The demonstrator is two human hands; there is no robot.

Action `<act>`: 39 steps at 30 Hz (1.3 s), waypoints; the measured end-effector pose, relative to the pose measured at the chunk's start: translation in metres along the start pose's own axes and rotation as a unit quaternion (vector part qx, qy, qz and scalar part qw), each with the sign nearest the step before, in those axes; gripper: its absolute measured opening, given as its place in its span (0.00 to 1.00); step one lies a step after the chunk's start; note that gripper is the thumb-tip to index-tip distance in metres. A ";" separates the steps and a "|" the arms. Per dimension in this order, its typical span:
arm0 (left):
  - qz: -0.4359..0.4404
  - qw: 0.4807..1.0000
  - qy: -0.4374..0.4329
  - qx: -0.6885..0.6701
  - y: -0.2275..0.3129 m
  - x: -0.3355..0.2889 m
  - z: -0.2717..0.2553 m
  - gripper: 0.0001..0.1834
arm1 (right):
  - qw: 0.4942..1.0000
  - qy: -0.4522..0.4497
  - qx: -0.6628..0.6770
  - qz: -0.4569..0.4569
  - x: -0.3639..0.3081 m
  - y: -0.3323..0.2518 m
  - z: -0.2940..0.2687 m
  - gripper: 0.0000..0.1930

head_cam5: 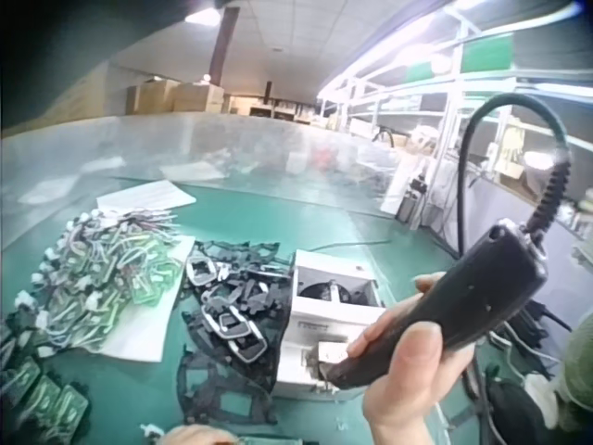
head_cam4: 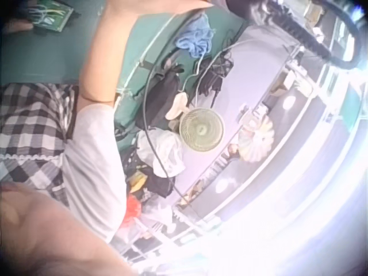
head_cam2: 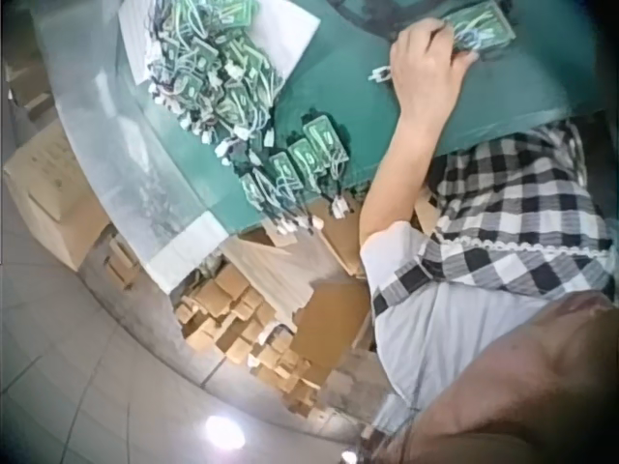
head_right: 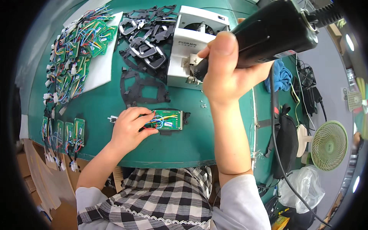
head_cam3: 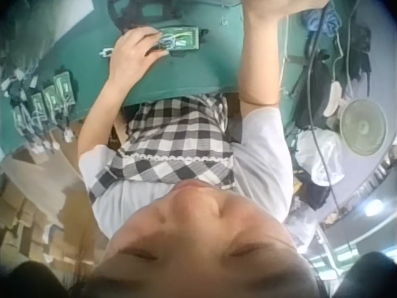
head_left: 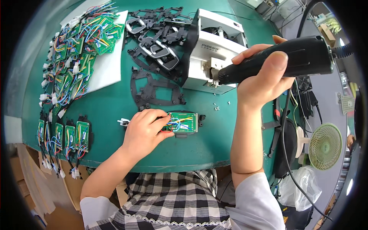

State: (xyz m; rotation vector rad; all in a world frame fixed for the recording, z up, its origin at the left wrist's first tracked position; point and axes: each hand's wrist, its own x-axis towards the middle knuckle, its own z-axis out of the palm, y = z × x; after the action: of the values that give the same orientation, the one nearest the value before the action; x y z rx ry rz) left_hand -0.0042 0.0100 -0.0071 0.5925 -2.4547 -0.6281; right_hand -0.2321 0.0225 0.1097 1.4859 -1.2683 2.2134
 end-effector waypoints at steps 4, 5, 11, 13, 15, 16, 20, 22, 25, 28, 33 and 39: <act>0.003 1.000 0.004 0.005 -0.001 -0.001 0.001 0.22 | 1.000 -0.021 0.011 -0.004 0.001 0.003 -0.008 0.29; 0.008 1.000 0.007 0.007 -0.001 -0.002 0.000 0.22 | 0.999 -0.026 0.014 0.029 -0.001 -0.002 -0.009 0.30; 0.017 1.000 0.010 0.011 -0.002 -0.002 0.001 0.21 | 0.977 -0.093 0.081 0.174 -0.042 -0.022 0.015 0.39; 0.013 1.000 0.009 0.013 -0.001 -0.002 0.001 0.21 | 0.974 -0.112 0.083 0.179 -0.055 -0.023 0.032 0.38; 0.012 1.000 0.009 0.010 -0.002 -0.002 0.001 0.21 | 0.974 -0.116 0.098 0.168 -0.064 -0.018 0.043 0.37; 0.013 1.000 0.009 0.007 -0.002 -0.003 0.001 0.21 | 0.975 -0.123 0.086 0.165 -0.067 -0.012 0.043 0.36; 0.015 1.000 0.010 0.001 -0.005 -0.005 0.000 0.22 | 0.974 -0.147 0.076 0.157 -0.078 0.000 0.048 0.34; 0.011 1.000 0.014 0.001 -0.005 -0.006 0.000 0.21 | 0.971 -0.159 0.091 0.151 -0.082 0.000 0.052 0.33; 0.017 1.000 0.008 0.015 -0.004 -0.004 -0.003 0.20 | 0.962 -0.180 0.115 0.168 -0.083 -0.008 0.054 0.32; 0.006 1.000 0.000 0.024 -0.001 0.000 -0.002 0.20 | 0.965 -0.215 0.075 0.130 -0.082 -0.015 0.049 0.33; -0.070 0.996 -0.056 -0.027 0.001 0.002 -0.001 0.20 | 0.943 -0.293 0.067 0.142 -0.088 -0.008 0.050 0.42; -0.012 1.000 -0.012 -0.007 0.008 0.004 0.003 0.22 | 0.963 -0.075 0.130 0.224 -0.067 -0.013 0.018 0.28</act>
State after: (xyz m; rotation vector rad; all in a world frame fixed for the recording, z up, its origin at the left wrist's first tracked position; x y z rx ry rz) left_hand -0.0111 0.0155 -0.0037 0.6129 -2.4665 -0.6654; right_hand -0.1800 0.0365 0.0634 1.6123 -1.5379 2.6861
